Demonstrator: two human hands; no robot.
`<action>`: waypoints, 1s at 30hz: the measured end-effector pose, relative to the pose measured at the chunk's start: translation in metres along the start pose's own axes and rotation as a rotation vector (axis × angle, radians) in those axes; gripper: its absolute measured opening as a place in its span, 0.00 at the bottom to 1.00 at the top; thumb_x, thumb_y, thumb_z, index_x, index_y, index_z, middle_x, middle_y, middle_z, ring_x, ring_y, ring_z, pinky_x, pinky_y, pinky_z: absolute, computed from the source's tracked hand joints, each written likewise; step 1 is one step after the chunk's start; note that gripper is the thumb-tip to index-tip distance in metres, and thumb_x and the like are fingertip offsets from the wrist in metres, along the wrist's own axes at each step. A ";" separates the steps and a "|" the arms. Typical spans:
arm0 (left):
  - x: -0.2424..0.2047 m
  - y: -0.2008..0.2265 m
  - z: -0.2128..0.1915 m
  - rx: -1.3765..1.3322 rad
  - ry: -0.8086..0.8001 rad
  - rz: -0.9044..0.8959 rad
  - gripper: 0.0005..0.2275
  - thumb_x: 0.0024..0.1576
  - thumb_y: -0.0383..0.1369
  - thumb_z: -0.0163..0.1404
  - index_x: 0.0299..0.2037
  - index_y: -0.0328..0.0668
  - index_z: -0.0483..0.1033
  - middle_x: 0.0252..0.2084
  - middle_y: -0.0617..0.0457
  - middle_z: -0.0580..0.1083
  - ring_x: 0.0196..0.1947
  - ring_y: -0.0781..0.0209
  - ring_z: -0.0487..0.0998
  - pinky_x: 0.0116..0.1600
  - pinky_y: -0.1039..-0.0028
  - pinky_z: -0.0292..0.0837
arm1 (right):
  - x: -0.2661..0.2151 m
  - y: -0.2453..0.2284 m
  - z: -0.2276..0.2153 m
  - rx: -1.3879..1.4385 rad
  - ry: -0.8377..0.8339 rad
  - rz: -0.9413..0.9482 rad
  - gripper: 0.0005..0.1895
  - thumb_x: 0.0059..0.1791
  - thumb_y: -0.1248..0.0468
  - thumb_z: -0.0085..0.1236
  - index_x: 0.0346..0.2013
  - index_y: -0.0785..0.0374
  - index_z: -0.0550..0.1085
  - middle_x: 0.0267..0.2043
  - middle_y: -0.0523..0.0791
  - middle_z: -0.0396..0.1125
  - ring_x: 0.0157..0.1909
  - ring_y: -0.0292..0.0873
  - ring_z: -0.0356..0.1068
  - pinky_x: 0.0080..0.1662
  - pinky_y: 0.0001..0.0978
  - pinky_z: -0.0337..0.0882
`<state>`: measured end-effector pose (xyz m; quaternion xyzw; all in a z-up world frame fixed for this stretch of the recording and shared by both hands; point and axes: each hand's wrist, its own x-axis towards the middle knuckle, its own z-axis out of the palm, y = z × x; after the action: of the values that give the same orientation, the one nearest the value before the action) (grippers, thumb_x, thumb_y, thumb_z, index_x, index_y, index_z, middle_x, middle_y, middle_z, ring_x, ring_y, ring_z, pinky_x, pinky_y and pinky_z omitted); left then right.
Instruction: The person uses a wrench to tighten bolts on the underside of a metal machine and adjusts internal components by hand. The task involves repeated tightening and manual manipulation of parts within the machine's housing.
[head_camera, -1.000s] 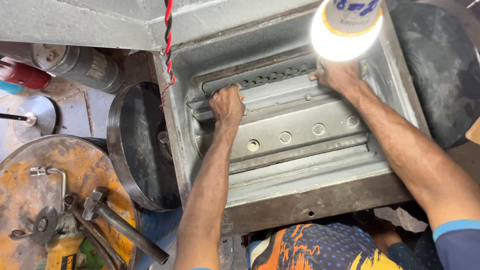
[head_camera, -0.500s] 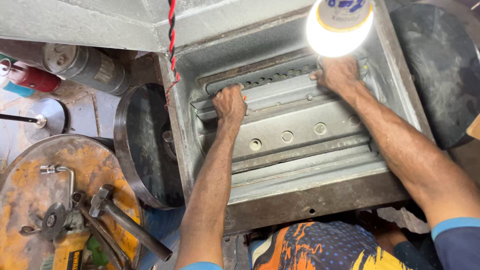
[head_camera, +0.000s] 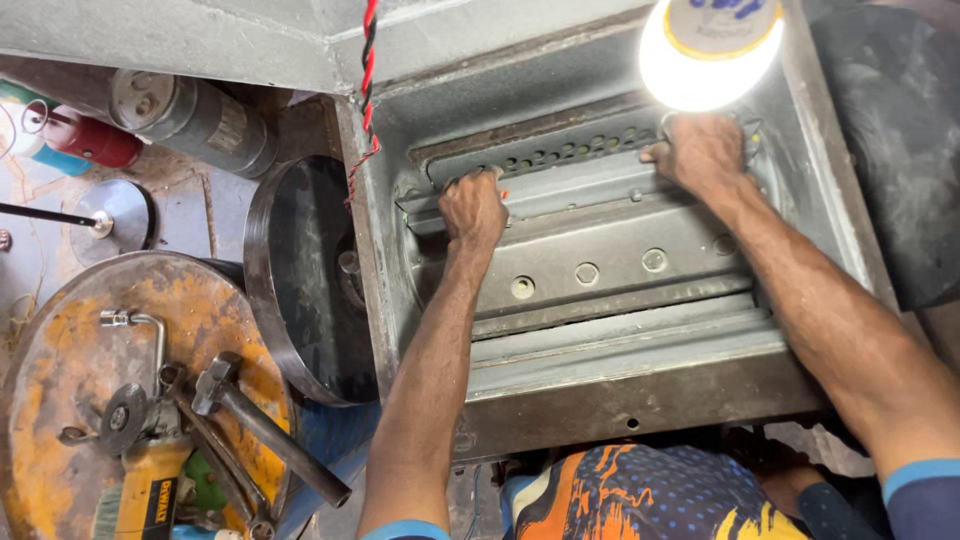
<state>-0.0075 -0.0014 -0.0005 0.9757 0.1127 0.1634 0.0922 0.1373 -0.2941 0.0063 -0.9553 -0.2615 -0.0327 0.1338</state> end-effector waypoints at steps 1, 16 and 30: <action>0.001 0.000 -0.001 0.008 -0.015 -0.005 0.15 0.47 0.21 0.57 0.43 0.44 0.85 0.35 0.43 0.81 0.34 0.47 0.84 0.44 0.57 0.78 | 0.000 0.001 0.000 -0.006 0.001 -0.013 0.16 0.49 0.52 0.68 0.31 0.63 0.80 0.27 0.55 0.72 0.32 0.58 0.73 0.38 0.53 0.70; -0.012 0.003 -0.021 -0.049 -0.167 0.005 0.16 0.51 0.24 0.60 0.51 0.36 0.81 0.41 0.40 0.81 0.38 0.48 0.84 0.48 0.57 0.77 | -0.019 -0.002 -0.004 0.059 0.021 -0.031 0.20 0.47 0.50 0.72 0.32 0.65 0.80 0.20 0.50 0.68 0.23 0.49 0.67 0.31 0.49 0.65; -0.040 0.013 -0.047 -0.103 -0.109 0.075 0.15 0.54 0.33 0.58 0.49 0.33 0.81 0.46 0.36 0.80 0.44 0.43 0.82 0.56 0.56 0.74 | -0.048 -0.003 -0.029 0.031 -0.119 -0.043 0.20 0.43 0.60 0.69 0.48 0.65 0.81 0.27 0.52 0.72 0.30 0.49 0.70 0.37 0.45 0.72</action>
<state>-0.0578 -0.0171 0.0343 0.9807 0.0623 0.1191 0.1421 0.0943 -0.3228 0.0286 -0.9475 -0.2900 0.0255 0.1321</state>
